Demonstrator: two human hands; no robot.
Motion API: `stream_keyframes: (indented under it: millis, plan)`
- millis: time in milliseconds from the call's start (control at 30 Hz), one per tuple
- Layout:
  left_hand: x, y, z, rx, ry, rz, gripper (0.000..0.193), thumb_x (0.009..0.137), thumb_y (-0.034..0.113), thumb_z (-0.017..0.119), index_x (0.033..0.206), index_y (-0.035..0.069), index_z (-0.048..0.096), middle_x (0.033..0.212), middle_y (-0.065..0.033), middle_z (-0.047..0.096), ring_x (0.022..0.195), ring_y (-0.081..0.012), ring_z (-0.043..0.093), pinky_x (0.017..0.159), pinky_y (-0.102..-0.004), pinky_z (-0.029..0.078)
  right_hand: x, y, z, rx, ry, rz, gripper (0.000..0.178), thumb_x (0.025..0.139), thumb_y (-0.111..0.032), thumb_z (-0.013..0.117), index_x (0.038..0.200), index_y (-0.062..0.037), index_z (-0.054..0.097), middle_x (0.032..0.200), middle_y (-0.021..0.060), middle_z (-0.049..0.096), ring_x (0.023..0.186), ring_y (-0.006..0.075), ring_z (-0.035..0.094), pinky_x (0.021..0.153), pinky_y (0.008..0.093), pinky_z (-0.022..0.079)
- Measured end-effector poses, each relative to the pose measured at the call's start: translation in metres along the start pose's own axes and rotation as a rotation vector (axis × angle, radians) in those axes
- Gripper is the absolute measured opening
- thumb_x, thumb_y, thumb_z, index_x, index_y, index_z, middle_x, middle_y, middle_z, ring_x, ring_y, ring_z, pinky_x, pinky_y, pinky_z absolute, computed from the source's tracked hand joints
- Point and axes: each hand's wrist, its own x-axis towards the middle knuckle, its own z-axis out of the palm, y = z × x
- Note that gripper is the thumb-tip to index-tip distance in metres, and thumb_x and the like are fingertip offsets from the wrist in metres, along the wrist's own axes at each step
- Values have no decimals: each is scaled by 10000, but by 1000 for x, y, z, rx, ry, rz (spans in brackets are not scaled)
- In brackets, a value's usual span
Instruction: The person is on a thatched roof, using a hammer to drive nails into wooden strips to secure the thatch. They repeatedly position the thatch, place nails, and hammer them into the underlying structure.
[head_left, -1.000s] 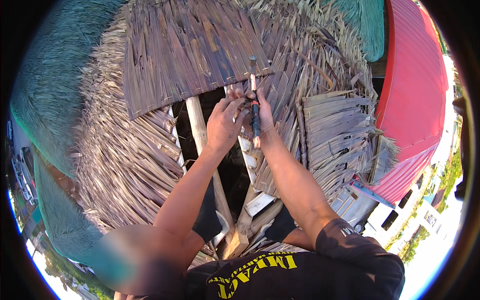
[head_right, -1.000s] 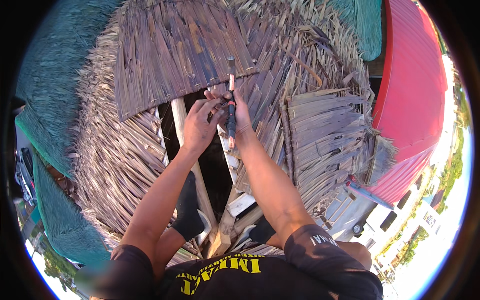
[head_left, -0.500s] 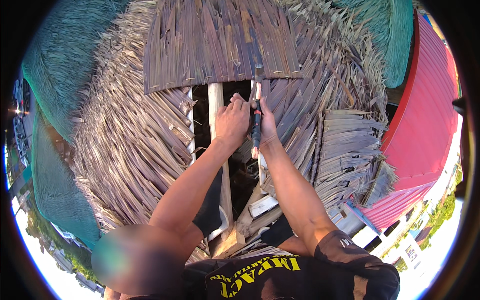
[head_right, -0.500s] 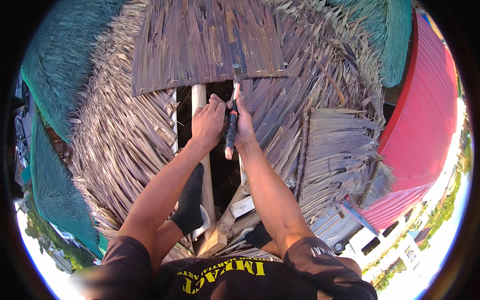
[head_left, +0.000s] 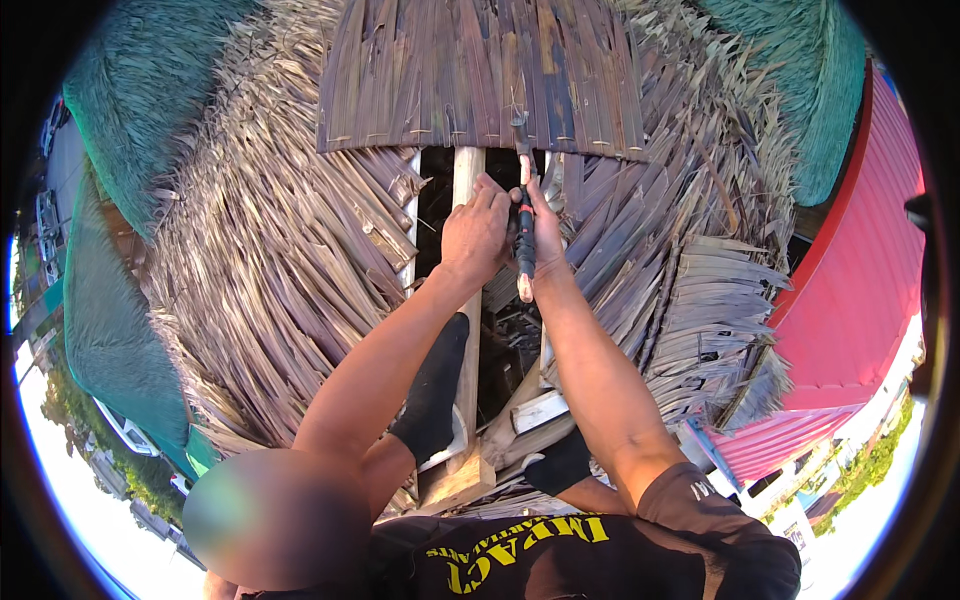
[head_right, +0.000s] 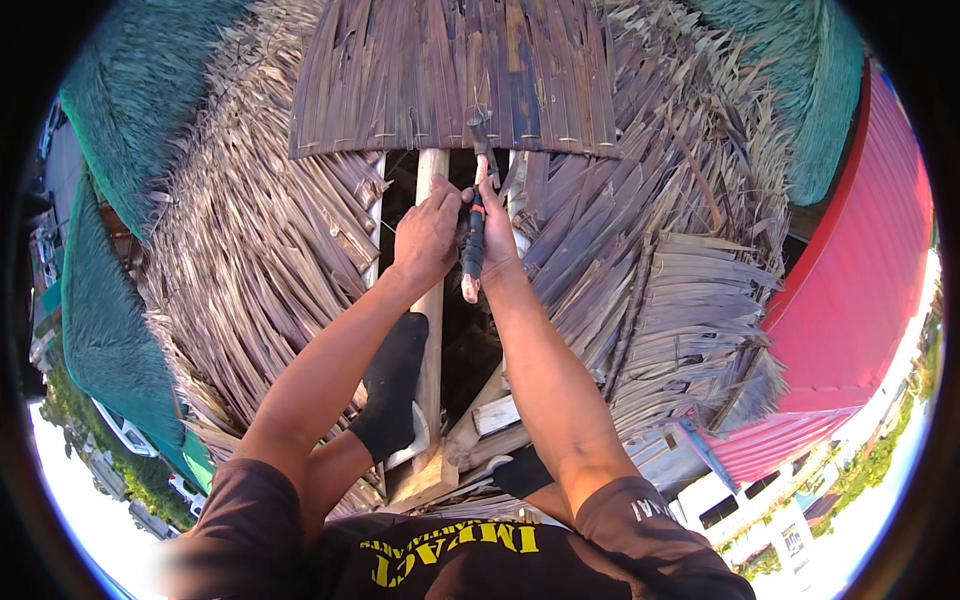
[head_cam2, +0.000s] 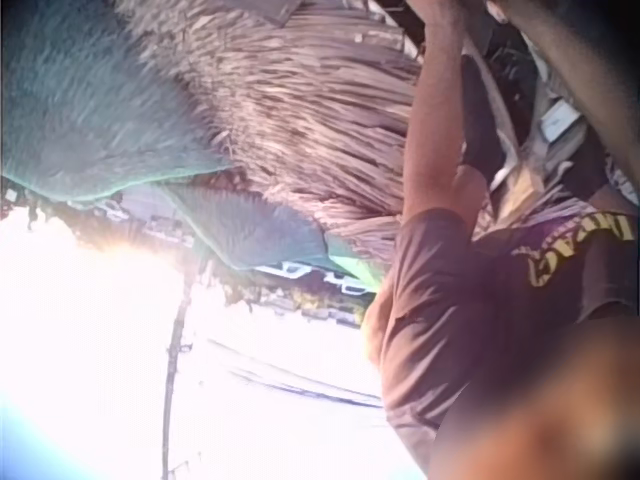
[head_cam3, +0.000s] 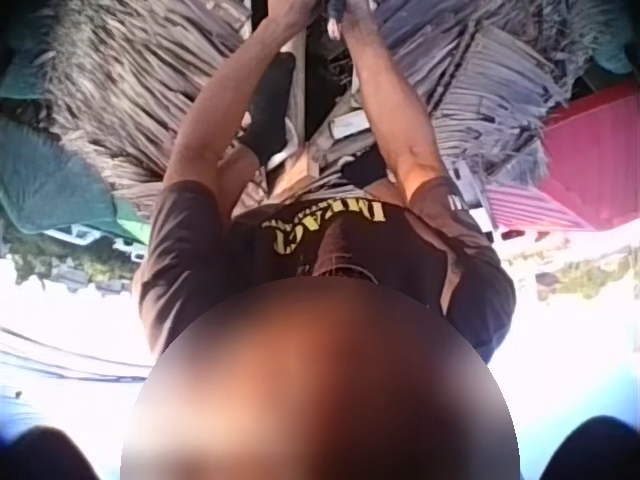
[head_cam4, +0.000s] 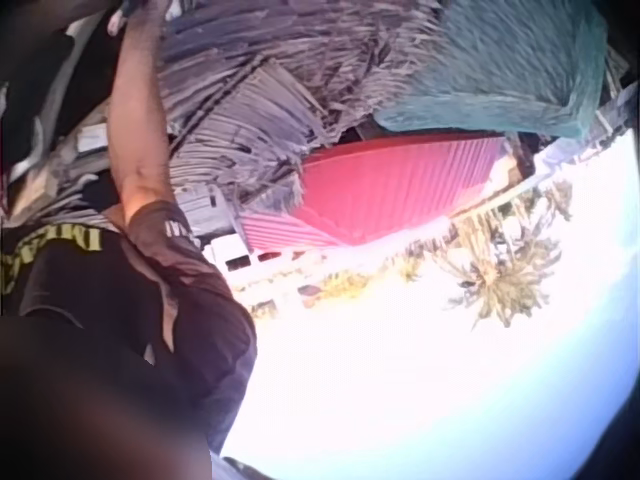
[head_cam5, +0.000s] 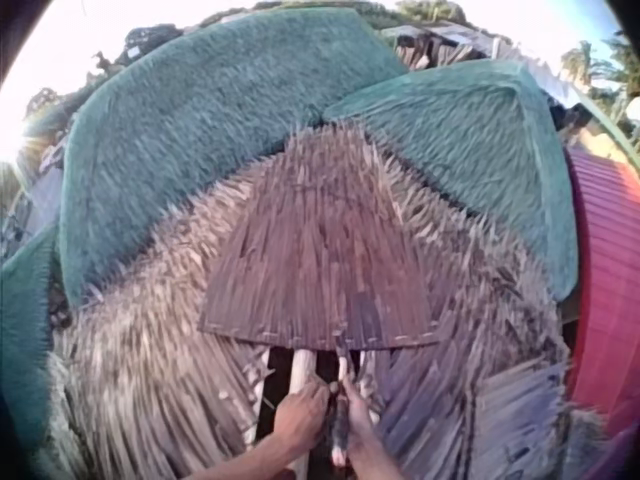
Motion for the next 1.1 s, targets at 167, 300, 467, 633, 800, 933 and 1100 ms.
stream_keyframes:
  millis: [167, 300, 467, 633, 800, 933, 1100]
  plan:
    - [-7, 6, 0, -174, 9, -13, 228, 833, 139, 687, 1027, 65, 592, 1024, -111, 597, 1005, -315, 641, 828, -443, 543, -7, -4, -2, 93, -80, -13, 435, 1047, -437, 487, 811, -95, 615, 1258, 230, 660, 1161, 277, 634, 1006, 398, 516]
    - [-7, 11, -1, -116, 28, 106, 338, 788, 111, 710, 1101, 48, 600, 1030, -126, 590, 964, -348, 642, 784, -467, 554, -16, -9, 0, 94, -149, -23, 446, 1045, -437, 469, 798, -95, 616, 1351, 226, 605, 1349, 323, 488, 1147, 445, 379]
    - [-5, 20, -11, -47, -31, 171, 223, 870, 190, 668, 1044, 62, 613, 960, -98, 587, 963, -290, 633, 828, -425, 549, -33, -15, 5, 176, -329, -56, 428, 1028, -425, 495, 814, -91, 656, 1411, 205, 570, 1416, 306, 420, 1199, 445, 306]
    - [-8, 32, -27, 49, -51, 279, 184, 870, 190, 653, 1001, 70, 607, 959, -89, 593, 968, -272, 634, 830, -426, 538, -43, -17, 10, 180, -345, -63, 444, 1033, -418, 486, 809, -80, 666, 1370, 193, 603, 1419, 306, 417, 1203, 434, 300]
    - [-6, 36, -34, -34, 19, 300, 165, 838, 118, 674, 978, 70, 602, 960, -94, 595, 955, -298, 627, 834, -431, 529, -42, -19, 11, 248, -401, -82, 441, 1050, -402, 459, 821, -80, 654, 1292, 177, 652, 1377, 303, 473, 1185, 430, 338]
    - [-14, 12, -35, -354, 51, 286, 195, 826, 7, 631, 1011, 69, 634, 924, -109, 599, 892, -330, 630, 777, -426, 531, -41, -25, 5, 231, -334, -48, 374, 1052, -353, 476, 867, -71, 639, 1209, 167, 685, 1273, 308, 581, 1095, 431, 471]
    - [-11, -65, -31, -473, 187, -55, 236, 923, 33, 609, 1140, 34, 699, 991, -141, 736, 882, -218, 713, 791, -326, 548, -39, -26, 7, -156, 124, 11, 188, 1013, -237, 590, 968, -56, 616, 986, 107, 696, 1012, 252, 703, 866, 408, 621]
